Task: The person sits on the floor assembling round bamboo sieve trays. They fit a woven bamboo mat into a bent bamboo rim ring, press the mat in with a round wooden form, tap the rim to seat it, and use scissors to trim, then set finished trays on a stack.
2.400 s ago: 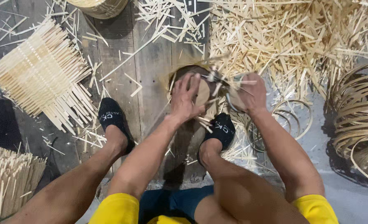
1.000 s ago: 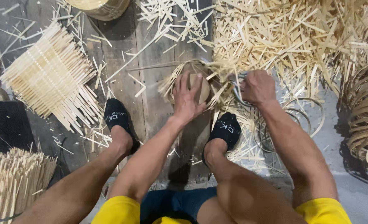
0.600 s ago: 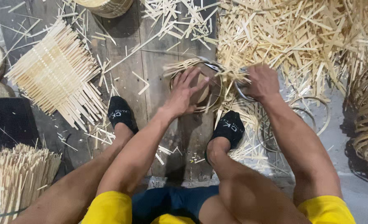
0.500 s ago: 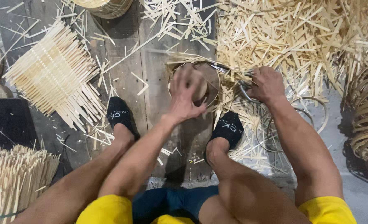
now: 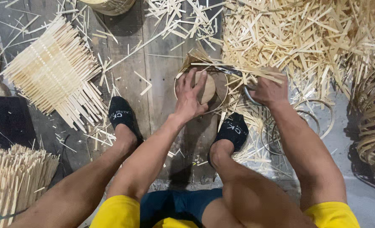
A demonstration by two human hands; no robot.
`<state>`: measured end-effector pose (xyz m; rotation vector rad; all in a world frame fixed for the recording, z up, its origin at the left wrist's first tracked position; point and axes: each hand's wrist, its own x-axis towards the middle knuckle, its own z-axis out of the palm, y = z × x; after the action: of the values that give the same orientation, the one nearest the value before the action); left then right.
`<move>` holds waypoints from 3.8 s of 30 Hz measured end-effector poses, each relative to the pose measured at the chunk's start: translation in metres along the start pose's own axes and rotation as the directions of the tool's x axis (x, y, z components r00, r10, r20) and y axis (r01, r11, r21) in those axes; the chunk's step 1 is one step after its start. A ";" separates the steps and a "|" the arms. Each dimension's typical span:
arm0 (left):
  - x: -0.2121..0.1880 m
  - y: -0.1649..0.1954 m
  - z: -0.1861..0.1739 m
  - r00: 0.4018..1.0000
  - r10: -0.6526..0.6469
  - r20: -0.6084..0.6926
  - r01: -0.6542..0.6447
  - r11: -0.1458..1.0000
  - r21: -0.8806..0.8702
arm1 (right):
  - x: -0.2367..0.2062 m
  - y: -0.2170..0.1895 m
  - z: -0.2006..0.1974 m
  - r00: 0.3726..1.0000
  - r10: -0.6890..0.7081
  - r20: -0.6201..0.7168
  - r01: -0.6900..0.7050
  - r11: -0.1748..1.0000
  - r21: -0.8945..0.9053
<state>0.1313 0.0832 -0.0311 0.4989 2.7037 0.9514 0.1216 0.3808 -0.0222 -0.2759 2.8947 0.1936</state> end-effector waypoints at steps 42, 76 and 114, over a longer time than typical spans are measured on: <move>0.019 0.003 -0.036 0.947 0.174 0.270 -0.144 0.982 -0.126 | -0.014 -0.002 0.035 0.992 -0.061 -0.109 0.088 0.960 0.265; 0.006 -0.043 -0.026 0.965 -0.222 -0.139 0.188 0.956 -0.223 | 0.094 0.143 -0.025 0.554 0.650 0.520 -0.791 0.216 0.573; 0.031 -0.053 -0.015 0.787 -0.613 -0.071 0.584 0.777 -0.234 | -0.027 -0.093 0.031 0.835 0.185 0.518 -0.460 -0.283 0.842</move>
<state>0.0853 0.0478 -0.0566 -0.4820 2.5601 1.0640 0.1723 0.2990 -0.0557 0.8467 1.8041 -1.8482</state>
